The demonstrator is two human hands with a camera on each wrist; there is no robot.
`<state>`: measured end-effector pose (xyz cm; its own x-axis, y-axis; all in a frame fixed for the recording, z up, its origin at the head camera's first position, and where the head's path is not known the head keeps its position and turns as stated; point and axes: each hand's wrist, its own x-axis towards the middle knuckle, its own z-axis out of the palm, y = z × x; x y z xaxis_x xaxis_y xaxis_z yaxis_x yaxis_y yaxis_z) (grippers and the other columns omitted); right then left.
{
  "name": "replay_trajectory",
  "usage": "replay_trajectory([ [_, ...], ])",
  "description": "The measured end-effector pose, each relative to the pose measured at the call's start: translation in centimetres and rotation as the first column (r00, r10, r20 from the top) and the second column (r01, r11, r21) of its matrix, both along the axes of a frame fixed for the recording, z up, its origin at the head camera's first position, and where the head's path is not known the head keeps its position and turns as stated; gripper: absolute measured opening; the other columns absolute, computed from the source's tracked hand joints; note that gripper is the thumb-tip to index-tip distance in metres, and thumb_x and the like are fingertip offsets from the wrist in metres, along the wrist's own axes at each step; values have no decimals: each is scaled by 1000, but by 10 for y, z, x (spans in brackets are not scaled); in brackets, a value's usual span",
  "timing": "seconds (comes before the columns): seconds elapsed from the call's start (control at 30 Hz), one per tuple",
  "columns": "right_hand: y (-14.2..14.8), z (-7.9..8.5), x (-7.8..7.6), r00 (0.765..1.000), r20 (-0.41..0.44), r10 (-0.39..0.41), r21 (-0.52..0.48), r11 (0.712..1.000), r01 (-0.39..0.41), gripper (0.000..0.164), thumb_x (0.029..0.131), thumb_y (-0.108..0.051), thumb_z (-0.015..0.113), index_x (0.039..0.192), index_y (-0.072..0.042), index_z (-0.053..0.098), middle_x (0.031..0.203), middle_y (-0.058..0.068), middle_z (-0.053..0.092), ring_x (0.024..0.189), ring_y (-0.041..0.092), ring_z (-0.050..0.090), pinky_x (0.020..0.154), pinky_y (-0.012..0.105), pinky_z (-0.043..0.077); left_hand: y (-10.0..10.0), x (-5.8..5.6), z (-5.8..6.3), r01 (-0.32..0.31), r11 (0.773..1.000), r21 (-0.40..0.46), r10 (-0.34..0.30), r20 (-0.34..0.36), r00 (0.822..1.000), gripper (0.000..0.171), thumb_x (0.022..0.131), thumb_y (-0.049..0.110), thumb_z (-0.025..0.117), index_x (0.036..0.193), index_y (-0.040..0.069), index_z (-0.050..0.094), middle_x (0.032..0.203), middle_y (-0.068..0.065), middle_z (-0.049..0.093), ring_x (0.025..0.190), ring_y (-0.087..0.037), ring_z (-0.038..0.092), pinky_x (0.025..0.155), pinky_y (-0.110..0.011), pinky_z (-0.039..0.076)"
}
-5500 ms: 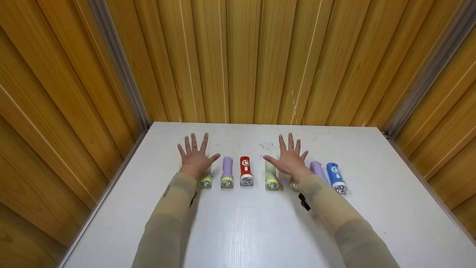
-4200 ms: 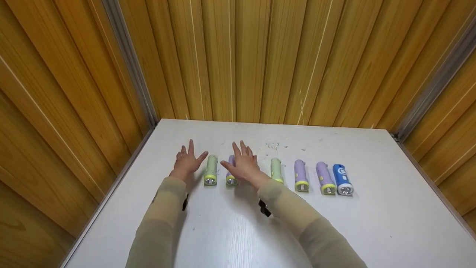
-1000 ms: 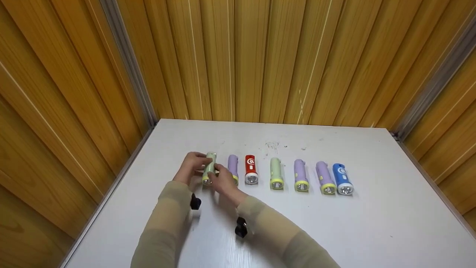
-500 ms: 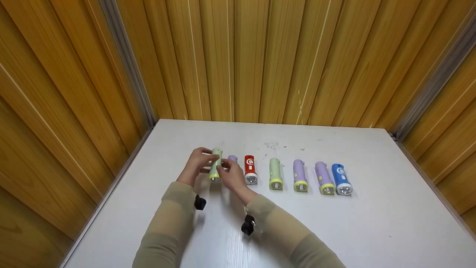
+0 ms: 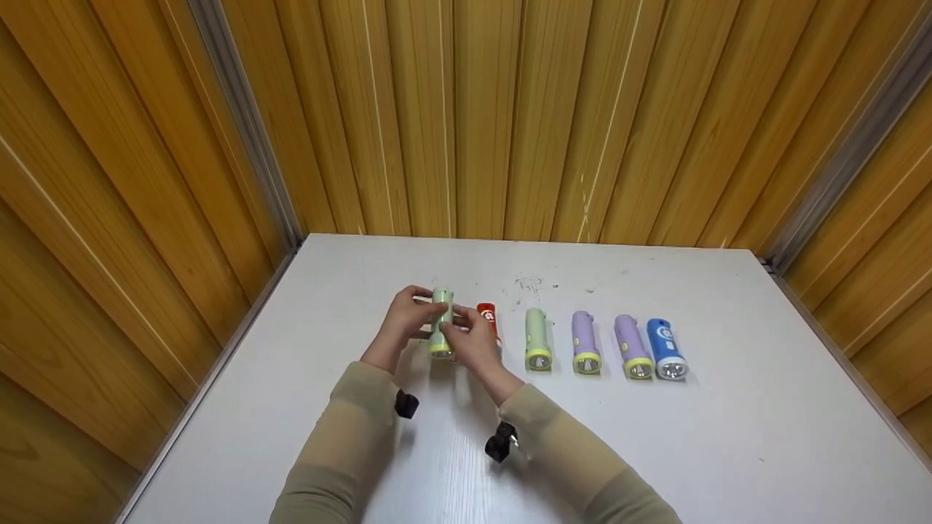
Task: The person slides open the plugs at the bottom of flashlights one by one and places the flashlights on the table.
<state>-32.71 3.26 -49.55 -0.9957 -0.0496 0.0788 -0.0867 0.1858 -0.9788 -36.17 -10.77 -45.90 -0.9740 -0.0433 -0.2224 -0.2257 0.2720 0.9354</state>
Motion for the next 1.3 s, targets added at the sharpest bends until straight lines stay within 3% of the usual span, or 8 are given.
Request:
replay_trajectory([
  [0.23,19,1,9,1000,-15,-17,-28,999,17,50,95,-14,69,139,5,56,130,27,67,113,37,70,97,42,59,18,8,1,24,1000,13,-24,-42,999,52,93,20,75,137,3,52,132,-22,62,114,-35,68,82,-47,64],
  [0.5,37,-1,16,997,-58,-56,-60,997,53,50,94,-11,71,139,7,56,131,29,66,118,38,68,101,42,57,39,16,2,49,999,16,-48,-86,995,50,92,19,77,134,4,54,129,-22,63,114,-35,67,80,-46,64],
  [1.0,69,-2,28,994,-16,-105,-57,993,104,52,95,-11,71,142,5,54,134,28,64,116,39,68,98,43,58,72,27,-7,87,996,27,-81,-159,984,49,92,19,76,133,3,55,126,-21,60,109,-32,66,73,-42,65],
  [1.3,85,-6,37,993,-36,-115,-95,989,111,54,93,-10,72,142,4,54,134,27,65,113,37,70,88,27,58,87,37,-12,117,993,20,-109,-245,963,49,90,17,78,131,2,55,122,-21,65,104,-27,64,65,-33,62],
])
